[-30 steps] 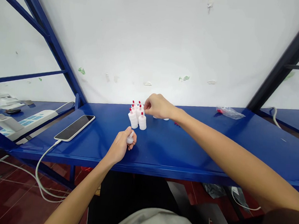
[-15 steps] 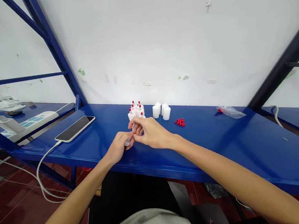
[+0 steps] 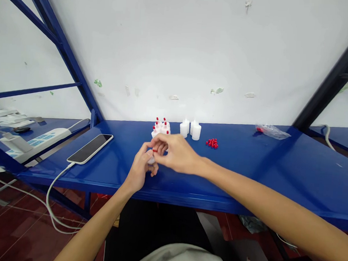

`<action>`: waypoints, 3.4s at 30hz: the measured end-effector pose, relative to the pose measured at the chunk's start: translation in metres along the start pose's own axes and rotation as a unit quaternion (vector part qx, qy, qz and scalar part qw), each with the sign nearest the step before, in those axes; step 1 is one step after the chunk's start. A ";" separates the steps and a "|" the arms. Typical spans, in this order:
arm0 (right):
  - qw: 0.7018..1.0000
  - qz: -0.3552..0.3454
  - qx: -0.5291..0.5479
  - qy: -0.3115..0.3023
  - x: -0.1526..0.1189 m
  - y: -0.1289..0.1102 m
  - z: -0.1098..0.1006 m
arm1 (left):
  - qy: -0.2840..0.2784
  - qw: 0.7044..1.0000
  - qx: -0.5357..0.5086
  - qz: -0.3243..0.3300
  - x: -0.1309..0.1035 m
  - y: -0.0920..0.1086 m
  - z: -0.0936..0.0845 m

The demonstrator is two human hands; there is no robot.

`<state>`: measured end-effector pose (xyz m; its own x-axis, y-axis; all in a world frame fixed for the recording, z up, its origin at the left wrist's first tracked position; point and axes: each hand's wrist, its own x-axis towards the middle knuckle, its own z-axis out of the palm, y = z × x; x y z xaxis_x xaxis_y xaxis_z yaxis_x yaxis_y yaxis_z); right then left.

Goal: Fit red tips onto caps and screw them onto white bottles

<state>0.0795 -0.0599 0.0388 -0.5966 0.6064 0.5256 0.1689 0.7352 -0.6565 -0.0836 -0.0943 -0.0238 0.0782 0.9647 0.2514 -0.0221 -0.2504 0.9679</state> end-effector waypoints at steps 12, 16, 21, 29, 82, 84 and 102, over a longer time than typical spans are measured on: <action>0.969 0.089 -0.232 0.010 0.060 0.024 -0.060 | 0.029 0.998 0.046 -0.015 0.003 0.001 0.002; 0.970 0.084 -0.225 -0.028 0.058 0.029 -0.050 | 0.021 0.998 0.058 -0.017 0.002 0.003 0.003; 0.970 0.087 -0.228 0.001 0.046 0.031 -0.073 | -0.030 0.993 0.113 -0.005 -0.002 0.006 0.002; 0.912 0.217 -0.349 -0.009 -0.031 0.112 -0.148 | -0.142 0.938 0.310 0.064 0.020 0.010 0.042; 0.945 0.197 -0.249 -0.076 -0.059 0.148 -0.148 | -0.065 0.979 0.192 0.016 -0.001 0.007 -0.007; 0.943 0.199 -0.253 -0.082 -0.059 0.148 -0.148 | -0.062 0.981 0.181 0.016 -0.001 0.004 -0.010; 0.925 0.175 -0.334 -0.053 -0.052 0.171 -0.140 | -0.086 0.980 0.176 0.026 0.001 0.002 -0.010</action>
<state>0.2491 0.0762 -0.0255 -0.4810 0.8360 0.2642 0.7925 0.5435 -0.2768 -0.0934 -0.0934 -0.0217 0.2533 0.9294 0.2685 0.3126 -0.3413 0.8865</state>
